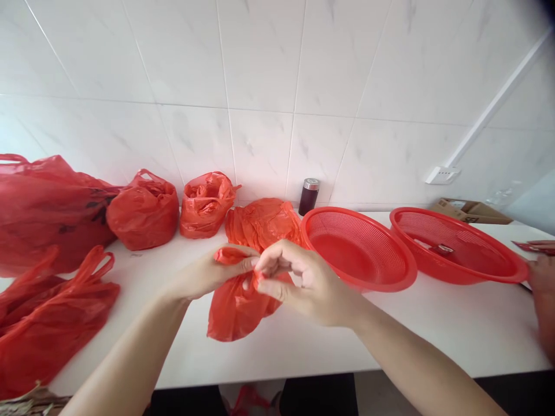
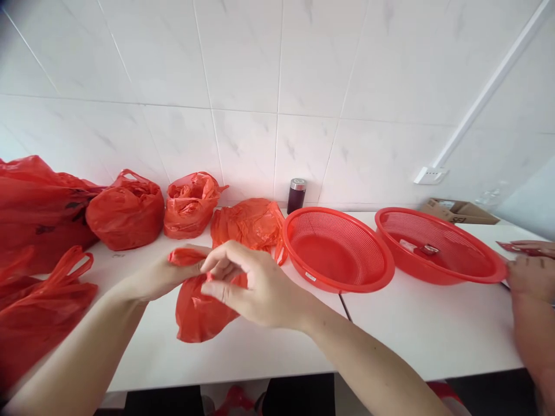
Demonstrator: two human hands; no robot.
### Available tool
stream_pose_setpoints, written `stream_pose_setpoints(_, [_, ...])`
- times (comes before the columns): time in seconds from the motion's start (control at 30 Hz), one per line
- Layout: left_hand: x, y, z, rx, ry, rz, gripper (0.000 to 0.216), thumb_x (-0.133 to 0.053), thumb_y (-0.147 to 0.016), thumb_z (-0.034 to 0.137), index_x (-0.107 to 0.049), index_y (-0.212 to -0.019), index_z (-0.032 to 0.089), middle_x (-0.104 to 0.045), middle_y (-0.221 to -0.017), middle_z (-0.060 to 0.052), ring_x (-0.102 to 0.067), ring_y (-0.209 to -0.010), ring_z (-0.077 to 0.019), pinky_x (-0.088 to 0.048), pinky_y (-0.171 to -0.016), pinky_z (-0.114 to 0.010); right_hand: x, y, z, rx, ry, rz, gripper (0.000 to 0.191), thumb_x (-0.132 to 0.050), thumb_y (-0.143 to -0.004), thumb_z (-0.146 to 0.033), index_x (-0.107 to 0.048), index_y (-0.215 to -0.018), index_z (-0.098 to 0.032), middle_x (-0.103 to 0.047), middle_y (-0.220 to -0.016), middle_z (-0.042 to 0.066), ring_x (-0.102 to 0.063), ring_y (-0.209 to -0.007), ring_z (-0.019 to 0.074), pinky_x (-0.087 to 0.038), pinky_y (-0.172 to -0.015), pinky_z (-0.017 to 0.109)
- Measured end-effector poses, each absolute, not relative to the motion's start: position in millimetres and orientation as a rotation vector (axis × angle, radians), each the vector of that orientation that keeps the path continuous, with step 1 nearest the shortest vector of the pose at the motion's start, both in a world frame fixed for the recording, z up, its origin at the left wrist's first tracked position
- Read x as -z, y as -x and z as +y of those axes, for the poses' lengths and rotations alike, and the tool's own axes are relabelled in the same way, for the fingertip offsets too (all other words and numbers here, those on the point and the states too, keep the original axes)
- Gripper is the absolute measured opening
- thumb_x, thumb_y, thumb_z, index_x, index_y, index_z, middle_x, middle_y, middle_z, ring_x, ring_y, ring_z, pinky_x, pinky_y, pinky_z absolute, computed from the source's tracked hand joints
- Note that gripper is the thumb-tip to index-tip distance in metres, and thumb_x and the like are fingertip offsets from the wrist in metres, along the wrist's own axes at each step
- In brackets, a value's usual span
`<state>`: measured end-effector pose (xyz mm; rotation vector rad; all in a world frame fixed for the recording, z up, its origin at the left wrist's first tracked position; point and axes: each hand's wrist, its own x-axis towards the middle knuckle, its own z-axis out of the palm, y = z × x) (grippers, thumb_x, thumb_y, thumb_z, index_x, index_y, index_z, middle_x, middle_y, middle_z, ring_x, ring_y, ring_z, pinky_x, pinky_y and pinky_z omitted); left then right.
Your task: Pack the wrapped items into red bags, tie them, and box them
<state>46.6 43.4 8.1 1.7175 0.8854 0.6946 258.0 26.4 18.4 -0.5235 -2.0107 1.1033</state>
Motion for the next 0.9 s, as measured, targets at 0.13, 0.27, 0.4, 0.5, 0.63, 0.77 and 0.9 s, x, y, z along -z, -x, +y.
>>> stream_pose_setpoints(0.13, [-10,-46,41,-0.497,-1.930,0.932,0.017,-0.056,-0.084,0.022,-0.072,-0.092,0.022,-0.069,-0.092,-0.001,-0.060,-0.079,-0.0158,-0.046,-0.073,-0.027,2,-252,53,-0.963,0.714,-1.944,0.021,-0.047,-0.097,-0.037,-0.054,-0.114,-0.026,-0.064,-0.107,0.003,-0.059,-0.101,0.0158,-0.046,-0.091,0.036])
stream_pose_setpoints(0.27, [9,-56,41,-0.629,-2.143,1.198,0.028,-0.041,-0.067,-0.001,-0.060,-0.064,0.019,-0.058,-0.065,0.003,-0.050,-0.062,-0.0128,-0.039,-0.061,-0.025,35,-241,75,-1.055,0.872,-2.023,0.030,-0.038,-0.100,-0.040,-0.056,-0.119,-0.026,-0.064,-0.105,0.003,-0.060,-0.098,0.0165,-0.046,-0.090,0.038])
stream_pose_setpoints(0.4, [36,-66,42,-1.075,-2.251,1.510,0.032,-0.038,-0.062,-0.002,-0.056,-0.077,0.021,-0.057,-0.079,0.000,-0.050,-0.064,-0.0140,-0.039,-0.058,-0.026,57,-233,78,-1.264,0.797,-1.905,0.027,-0.044,-0.097,-0.034,-0.057,-0.119,-0.025,-0.064,-0.097,0.002,-0.060,-0.093,0.0167,-0.049,-0.085,0.036])
stream_pose_setpoints(0.5, [47,-69,39,-1.249,-2.185,1.433,0.039,-0.041,-0.073,0.001,-0.058,-0.102,0.022,-0.060,-0.105,-0.005,-0.059,-0.088,-0.0178,-0.047,-0.074,-0.029,59,-233,76,-1.451,0.737,-1.824,0.021,-0.050,-0.093,-0.033,-0.059,-0.110,-0.022,-0.062,-0.088,0.001,-0.060,-0.082,0.0154,-0.050,-0.076,0.032])
stream_pose_setpoints(0.63, [56,-60,24,-1.110,-1.987,1.226,0.029,-0.046,-0.089,0.020,-0.063,-0.111,0.024,-0.061,-0.116,-0.007,-0.059,-0.103,-0.0205,-0.046,-0.090,-0.032,54,-239,66,-1.467,0.713,-1.809,0.020,-0.052,-0.092,-0.033,-0.054,-0.078,-0.019,-0.053,-0.078,-0.002,-0.053,-0.076,0.0112,-0.045,-0.076,0.026])
stream_pose_setpoints(0.77, [86,-34,2,-1.011,-1.636,1.312,0.037,-0.042,-0.094,0.044,-0.069,-0.106,0.021,-0.070,-0.105,-0.007,-0.063,-0.091,-0.0232,-0.050,-0.085,-0.036,70,-248,50,-1.297,0.851,-1.854,0.035,-0.056,-0.089,-0.040,-0.038,-0.067,-0.020,-0.037,-0.064,-0.007,-0.035,-0.057,0.0083,-0.032,-0.054,0.022])
stream_pose_setpoints(0.9, [128,1,-23,-1.129,-1.338,1.632,0.047,-0.045,-0.088,0.057,-0.076,-0.093,0.022,-0.075,-0.100,-0.008,-0.062,-0.104,-0.0324,-0.045,-0.097,-0.046,107,-265,49,-1.161,1.045,-1.663,0.041,-0.055,-0.088,-0.048,-0.032,-0.065,-0.022,-0.044,-0.059,-0.005,-0.044,-0.057,0.0111,-0.036,-0.055,0.024])
